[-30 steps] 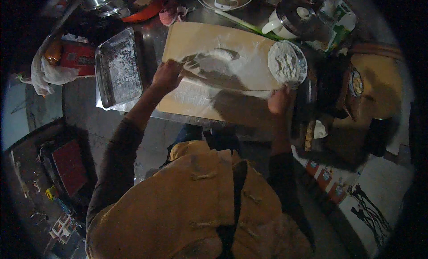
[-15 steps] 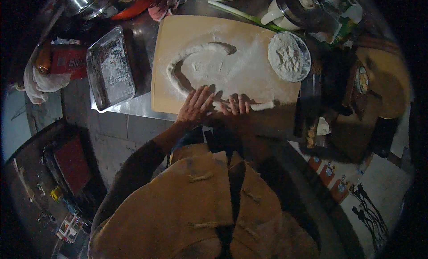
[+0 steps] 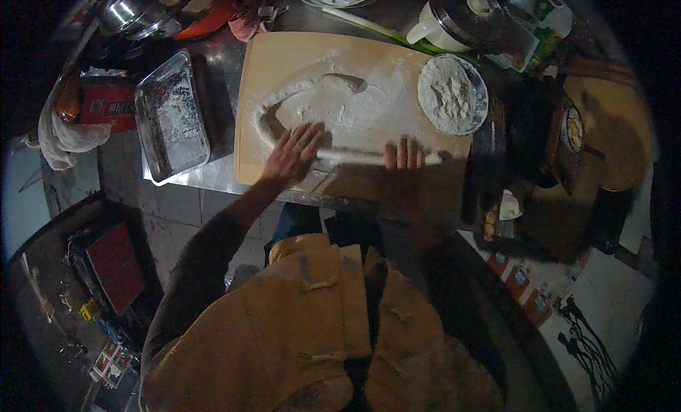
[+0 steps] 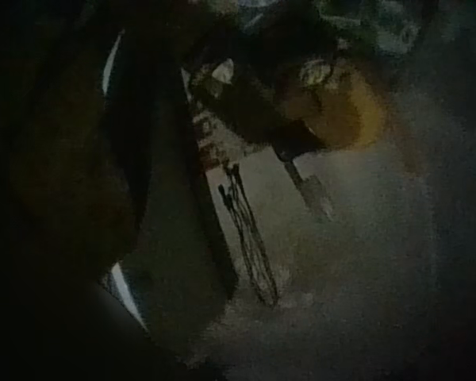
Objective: The person kneads and rolls a piece of dough on a floured cutting board, then uses a cleaver to cut the rolled dough into small pieces. The cut pieces remain on the board.
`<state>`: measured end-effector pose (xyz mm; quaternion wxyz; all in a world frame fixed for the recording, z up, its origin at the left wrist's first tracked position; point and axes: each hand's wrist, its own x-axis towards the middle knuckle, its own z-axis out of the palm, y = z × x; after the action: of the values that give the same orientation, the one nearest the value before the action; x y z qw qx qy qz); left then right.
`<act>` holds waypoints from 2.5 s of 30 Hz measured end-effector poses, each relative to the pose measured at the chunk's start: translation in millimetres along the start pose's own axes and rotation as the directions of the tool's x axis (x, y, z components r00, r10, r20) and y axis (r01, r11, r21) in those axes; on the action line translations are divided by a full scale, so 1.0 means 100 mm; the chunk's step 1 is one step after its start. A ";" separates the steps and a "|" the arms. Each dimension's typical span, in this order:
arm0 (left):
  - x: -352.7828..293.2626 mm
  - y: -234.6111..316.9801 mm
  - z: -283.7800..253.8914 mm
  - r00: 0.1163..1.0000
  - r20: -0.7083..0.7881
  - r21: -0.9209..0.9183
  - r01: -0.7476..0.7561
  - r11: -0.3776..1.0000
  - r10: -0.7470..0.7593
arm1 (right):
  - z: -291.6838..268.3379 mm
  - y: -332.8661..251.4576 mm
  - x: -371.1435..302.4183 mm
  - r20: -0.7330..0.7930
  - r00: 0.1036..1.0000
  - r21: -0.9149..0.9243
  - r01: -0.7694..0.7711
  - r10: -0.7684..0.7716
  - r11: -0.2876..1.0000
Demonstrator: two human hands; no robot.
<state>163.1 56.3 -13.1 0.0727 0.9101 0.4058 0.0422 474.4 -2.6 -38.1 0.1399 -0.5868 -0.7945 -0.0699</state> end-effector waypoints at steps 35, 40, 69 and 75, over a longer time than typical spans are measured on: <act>0.55 0.41 0.08 0.987 -0.063 -0.084 0.140 0.987 -0.145 | -0.04 0.35 -0.01 -0.072 0.997 -0.254 -0.025 0.007 0.967; 1.27 -0.17 0.13 0.952 -0.221 -0.052 0.203 0.978 -0.210 | 0.22 0.77 0.72 -0.109 0.991 0.009 -0.073 0.074 0.997; 0.58 -0.49 -0.34 0.976 0.029 -0.160 0.216 0.963 -0.214 | -0.38 0.81 0.52 0.178 0.975 0.042 -0.140 0.130 0.989; 1.07 -0.16 0.00 0.967 -0.215 -0.070 0.125 0.990 -0.137 | 0.17 -0.57 1.11 0.008 1.000 0.294 -0.011 0.009 0.956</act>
<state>222.2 146.6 -13.4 0.0558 0.8686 0.4693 0.1487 387.5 86.4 -17.2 0.2233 -0.5636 -0.7936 0.0516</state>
